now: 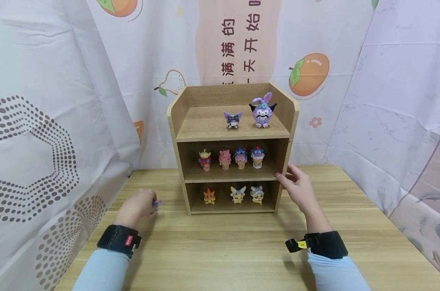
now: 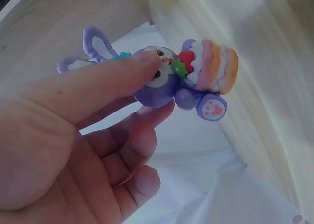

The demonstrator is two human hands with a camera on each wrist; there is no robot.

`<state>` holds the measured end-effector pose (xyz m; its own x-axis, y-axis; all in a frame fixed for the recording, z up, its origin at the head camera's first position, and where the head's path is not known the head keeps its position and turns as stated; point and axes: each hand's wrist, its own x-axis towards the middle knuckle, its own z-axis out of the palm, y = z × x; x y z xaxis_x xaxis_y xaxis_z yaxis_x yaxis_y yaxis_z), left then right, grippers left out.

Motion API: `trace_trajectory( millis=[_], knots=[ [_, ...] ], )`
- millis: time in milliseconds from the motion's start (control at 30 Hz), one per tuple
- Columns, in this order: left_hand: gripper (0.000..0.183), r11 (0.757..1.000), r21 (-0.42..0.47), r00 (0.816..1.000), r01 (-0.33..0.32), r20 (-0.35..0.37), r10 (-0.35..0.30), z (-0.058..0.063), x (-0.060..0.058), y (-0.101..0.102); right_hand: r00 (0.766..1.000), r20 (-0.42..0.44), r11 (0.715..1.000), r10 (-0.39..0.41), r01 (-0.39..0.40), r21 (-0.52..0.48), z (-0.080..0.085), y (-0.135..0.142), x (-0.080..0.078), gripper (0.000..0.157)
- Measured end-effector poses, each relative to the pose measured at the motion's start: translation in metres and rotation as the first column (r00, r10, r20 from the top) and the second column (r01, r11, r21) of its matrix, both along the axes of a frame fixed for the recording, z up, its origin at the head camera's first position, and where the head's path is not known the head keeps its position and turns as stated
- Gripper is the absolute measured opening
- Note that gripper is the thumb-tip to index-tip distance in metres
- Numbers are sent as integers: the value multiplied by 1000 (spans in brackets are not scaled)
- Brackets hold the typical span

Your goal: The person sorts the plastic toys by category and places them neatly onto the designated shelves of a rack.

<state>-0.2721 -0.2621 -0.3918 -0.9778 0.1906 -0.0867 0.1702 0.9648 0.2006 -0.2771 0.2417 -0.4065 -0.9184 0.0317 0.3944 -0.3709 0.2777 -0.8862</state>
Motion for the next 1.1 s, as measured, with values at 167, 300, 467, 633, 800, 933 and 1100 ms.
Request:
trace_trajectory(
  millis=[167, 300, 467, 633, 800, 933, 1100],
  knots=[
    [12, 998, 48, 999, 33, -31, -32, 11, 4, 3, 1000, -9, 1000, 10, -10, -15, 1, -1, 0, 56],
    [11, 995, 91, 999, 40, -38, -37, 19, 8, 9, 1000, -14, 1000, 5, -5, -4, -1, 0, -1, 56],
    [7, 991, 114, 996, 69, -63, -62, 25, 14, 16, 1000, -18, 1000, -1, 1, 3, -3, 1, -3, 56],
    [7, 984, 125, 989, 123, -101, -111, 31, 20, 24, 1000, -15, 1000, -3, 3, -3, -3, 0, -3, 56],
    [9, 978, 132, 981, 160, -127, -144, 36, 25, 31, 1000, -11, 1000, -1, 1, -2, -2, 0, -2, 55],
    [10, 974, 125, 973, 187, -159, -167, 40, 29, 36, 1000, -3, 1000, -4, 4, -2, -2, 0, -2, 55],
    [11, 967, 124, 960, 225, -201, -197, 45, 35, 42, 1000, -5, 1000, -4, 4, 10, -4, 0, -3, 56]
  ],
)
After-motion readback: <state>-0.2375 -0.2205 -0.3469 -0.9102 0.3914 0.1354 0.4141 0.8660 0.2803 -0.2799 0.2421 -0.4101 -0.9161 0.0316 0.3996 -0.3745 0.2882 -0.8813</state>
